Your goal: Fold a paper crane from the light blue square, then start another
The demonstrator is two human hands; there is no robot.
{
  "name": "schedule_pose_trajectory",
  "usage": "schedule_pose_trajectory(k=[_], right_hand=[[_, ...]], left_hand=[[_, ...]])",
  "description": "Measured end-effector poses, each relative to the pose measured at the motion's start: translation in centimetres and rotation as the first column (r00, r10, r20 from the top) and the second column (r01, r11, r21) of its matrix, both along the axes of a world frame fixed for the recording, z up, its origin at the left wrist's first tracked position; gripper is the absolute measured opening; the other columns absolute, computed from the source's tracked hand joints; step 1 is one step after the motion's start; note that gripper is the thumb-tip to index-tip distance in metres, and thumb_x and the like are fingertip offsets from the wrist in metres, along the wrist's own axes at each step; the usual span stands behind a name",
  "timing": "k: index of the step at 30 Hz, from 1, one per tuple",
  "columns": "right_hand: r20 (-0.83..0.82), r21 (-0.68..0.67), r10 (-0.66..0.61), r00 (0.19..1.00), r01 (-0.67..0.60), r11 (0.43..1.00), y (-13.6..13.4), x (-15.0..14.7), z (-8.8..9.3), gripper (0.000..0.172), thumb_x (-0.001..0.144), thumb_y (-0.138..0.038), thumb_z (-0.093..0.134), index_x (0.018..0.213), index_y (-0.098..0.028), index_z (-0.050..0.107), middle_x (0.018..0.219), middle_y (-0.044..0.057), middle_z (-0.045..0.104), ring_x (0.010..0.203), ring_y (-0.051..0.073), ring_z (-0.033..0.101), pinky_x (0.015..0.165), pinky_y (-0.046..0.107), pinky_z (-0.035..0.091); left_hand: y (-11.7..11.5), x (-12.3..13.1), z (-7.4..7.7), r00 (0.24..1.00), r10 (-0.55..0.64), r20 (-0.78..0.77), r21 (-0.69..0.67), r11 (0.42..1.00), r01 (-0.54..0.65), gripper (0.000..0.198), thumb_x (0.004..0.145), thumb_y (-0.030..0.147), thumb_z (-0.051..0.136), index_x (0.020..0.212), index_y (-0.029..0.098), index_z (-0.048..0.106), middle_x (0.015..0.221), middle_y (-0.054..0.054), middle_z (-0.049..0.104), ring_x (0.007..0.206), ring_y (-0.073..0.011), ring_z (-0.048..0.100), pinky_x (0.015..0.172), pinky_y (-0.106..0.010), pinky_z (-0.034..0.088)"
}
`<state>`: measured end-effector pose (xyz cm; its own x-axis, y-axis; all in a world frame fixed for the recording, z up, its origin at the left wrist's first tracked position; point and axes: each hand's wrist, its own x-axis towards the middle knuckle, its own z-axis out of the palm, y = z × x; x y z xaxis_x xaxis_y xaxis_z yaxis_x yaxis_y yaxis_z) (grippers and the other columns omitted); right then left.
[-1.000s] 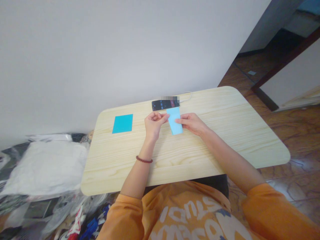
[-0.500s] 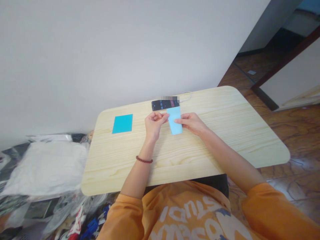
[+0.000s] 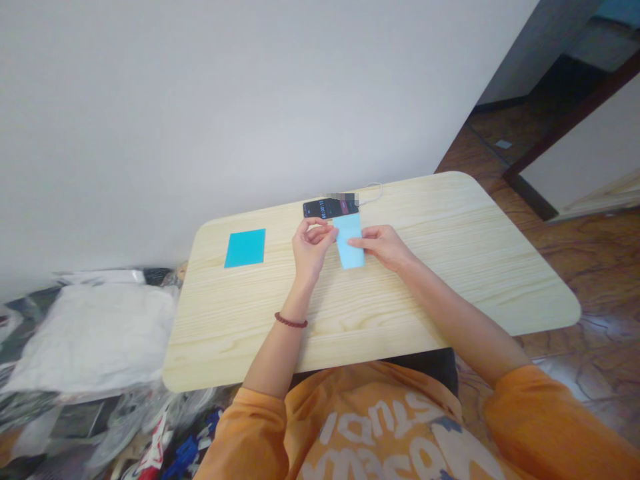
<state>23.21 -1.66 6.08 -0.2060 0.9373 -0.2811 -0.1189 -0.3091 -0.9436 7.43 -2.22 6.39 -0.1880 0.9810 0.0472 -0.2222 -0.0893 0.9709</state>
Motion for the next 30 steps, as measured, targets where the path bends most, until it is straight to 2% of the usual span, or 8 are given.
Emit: schedule_pose_trajectory(k=[4,7,12,16,19,24,30], right_hand=[[0.002,0.026,-0.021,1.000,0.021,0.999,-0.02,-0.04,-0.14,0.030,0.046,-0.039,0.084,0.058,-0.017,0.068,0.068,0.003,0.069,0.068,0.017,0.064,0.071,0.031,0.052],[0.006,0.028,-0.022,1.000,0.022,0.999,-0.03,-0.06,-0.13,0.031,0.046,-0.039,0.084,0.060,-0.017,0.068,0.069,0.003,0.070,0.069,0.018,0.065,0.072,0.032,0.052],[0.007,0.011,-0.011,1.000,0.011,1.000,-0.10,-0.11,0.05,0.032,0.045,-0.040,0.084,0.062,-0.017,0.070,0.071,0.003,0.071,0.071,0.019,0.065,0.072,0.032,0.053],[-0.032,-0.026,0.058,0.998,-0.059,0.998,-0.21,-0.15,0.01,0.034,0.046,-0.038,0.085,0.071,-0.017,0.072,0.078,0.005,0.073,0.072,0.018,0.066,0.074,0.032,0.053],[-0.025,-0.050,0.113,0.993,-0.114,0.992,-0.30,-0.20,-0.12,0.035,0.047,-0.038,0.084,0.072,-0.016,0.073,0.078,0.006,0.073,0.071,0.018,0.066,0.072,0.032,0.053],[-0.031,-0.052,0.117,0.993,-0.118,0.992,-0.42,-0.32,0.00,0.035,0.047,-0.038,0.084,0.071,-0.015,0.073,0.076,0.006,0.073,0.069,0.018,0.066,0.072,0.032,0.052],[-0.022,-0.060,0.106,0.994,-0.107,0.992,-0.42,-0.33,0.03,0.034,0.046,-0.038,0.085,0.069,-0.015,0.072,0.074,0.007,0.073,0.067,0.017,0.065,0.070,0.031,0.052]], left_hand=[[0.00,-0.15,-0.06,0.999,-0.037,-0.019,-0.024,0.999,0.037,0.040,0.057,0.029,0.080,0.092,0.018,0.062,0.073,-0.002,0.070,0.068,-0.0139,0.067,0.071,-0.029,0.054],[0.02,-0.24,-0.04,0.998,-0.058,-0.019,-0.042,0.997,0.057,0.040,0.057,0.030,0.080,0.091,0.017,0.064,0.072,-0.003,0.070,0.067,-0.0137,0.066,0.070,-0.029,0.054],[-0.07,-0.04,0.09,1.000,-0.014,0.012,-0.037,0.999,0.015,0.035,0.054,0.028,0.082,0.075,0.018,0.056,0.068,-0.001,0.069,0.064,-0.0127,0.066,0.065,-0.026,0.054],[-0.06,0.02,0.06,0.998,0.056,0.034,0.009,0.998,-0.057,0.038,0.054,0.028,0.081,0.063,0.018,0.046,0.069,-0.001,0.069,0.065,-0.0117,0.065,0.064,-0.024,0.053],[0.06,-0.15,-0.12,0.995,0.097,0.012,0.022,0.995,-0.097,0.031,0.056,0.028,0.080,0.061,0.017,0.052,0.070,0.000,0.069,0.068,-0.0119,0.065,0.065,-0.024,0.054],[0.18,-0.35,-0.47,0.997,0.064,-0.053,0.053,0.997,-0.062,0.017,0.062,0.028,0.077,0.074,0.017,0.070,0.081,-0.005,0.072,0.079,-0.0159,0.067,0.075,-0.029,0.055],[0.16,-0.44,-0.41,0.991,0.000,-0.133,0.071,0.997,0.010,0.018,0.069,0.027,0.072,0.085,0.020,0.074,0.094,-0.006,0.073,0.090,-0.0186,0.067,0.087,-0.034,0.052]])
